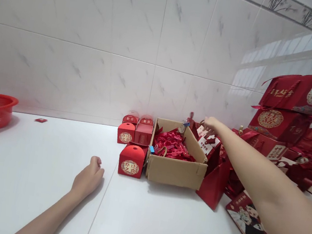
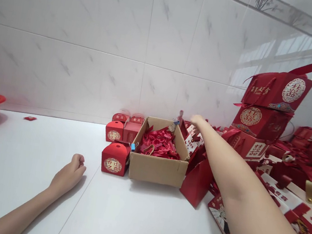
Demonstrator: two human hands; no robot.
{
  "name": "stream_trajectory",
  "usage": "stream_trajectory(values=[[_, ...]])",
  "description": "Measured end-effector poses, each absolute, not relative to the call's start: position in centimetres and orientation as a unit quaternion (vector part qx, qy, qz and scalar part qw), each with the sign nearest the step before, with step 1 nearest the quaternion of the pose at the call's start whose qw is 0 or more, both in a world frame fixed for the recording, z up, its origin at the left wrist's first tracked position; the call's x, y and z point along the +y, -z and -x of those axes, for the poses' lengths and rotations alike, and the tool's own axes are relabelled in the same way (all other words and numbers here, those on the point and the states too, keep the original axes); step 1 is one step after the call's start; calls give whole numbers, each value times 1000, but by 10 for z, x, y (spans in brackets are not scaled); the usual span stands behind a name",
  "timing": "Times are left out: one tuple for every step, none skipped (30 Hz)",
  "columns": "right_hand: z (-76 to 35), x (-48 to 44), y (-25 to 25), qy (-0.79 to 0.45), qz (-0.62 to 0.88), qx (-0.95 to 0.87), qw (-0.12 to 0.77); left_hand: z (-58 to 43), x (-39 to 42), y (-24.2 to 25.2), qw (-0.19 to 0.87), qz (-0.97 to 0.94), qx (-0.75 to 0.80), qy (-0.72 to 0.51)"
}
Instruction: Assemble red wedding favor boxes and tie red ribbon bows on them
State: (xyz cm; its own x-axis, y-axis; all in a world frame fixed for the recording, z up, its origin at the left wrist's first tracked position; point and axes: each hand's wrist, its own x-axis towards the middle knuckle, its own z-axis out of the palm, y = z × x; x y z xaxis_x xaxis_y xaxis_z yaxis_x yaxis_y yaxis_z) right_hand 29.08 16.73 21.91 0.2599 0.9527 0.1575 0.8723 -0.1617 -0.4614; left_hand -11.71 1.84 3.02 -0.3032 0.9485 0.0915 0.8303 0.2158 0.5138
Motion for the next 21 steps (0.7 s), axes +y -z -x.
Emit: stream_trajectory(values=[[-287,162,-223,-77,751,-604,255,117,18,-30,122,-577,770,-243],[-282,155,-228,-67,744,-606,273,117,18,-31,122,-576,770,-244],[-276,145,-232,-56,733,-610,294,117,18,-30,121,-576,770,-246],[-269,132,-235,-43,716,-619,318,117,18,-30,120,-577,769,-248],[-262,116,-236,-30,692,-632,347,117,18,-30,119,-579,767,-250],[-255,98,-236,-21,666,-646,373,117,18,-29,118,-581,765,-252],[-246,77,-233,-13,629,-665,402,118,18,-28,116,-583,762,-256],[-237,57,-228,-19,559,-697,447,118,19,-27,115,-585,760,-258],[-228,38,-220,-41,505,-725,466,118,18,-27,114,-586,759,-261],[-217,21,-210,-65,466,-758,452,119,18,-26,113,-586,757,-265],[-206,8,-197,-83,433,-789,427,119,18,-26,113,-587,756,-268],[-195,-2,-181,-88,412,-815,397,119,18,-26,113,-587,754,-272],[-184,-7,-163,-78,419,-827,367,119,18,-26,114,-587,753,-275],[-174,-10,-143,-51,447,-828,336,119,17,-26,114,-587,752,-278],[-166,-10,-123,-8,489,-815,311,118,17,-25,113,-587,751,-281],[-159,-9,-103,29,519,-801,297,118,17,-25,112,-586,751,-284],[-155,-7,-84,61,521,-797,299,117,17,-25,110,-586,750,-287],[-153,-6,-69,81,512,-796,312,116,18,-24,110,-587,748,-290],[-153,-5,-57,92,501,-796,327,115,18,-23,109,-588,745,-294],[-154,-5,-48,98,489,-797,341,114,17,-22,108,-590,742,-297],[-157,-5,-44,100,483,-795,354,113,17,-20,108,-593,739,-301]])
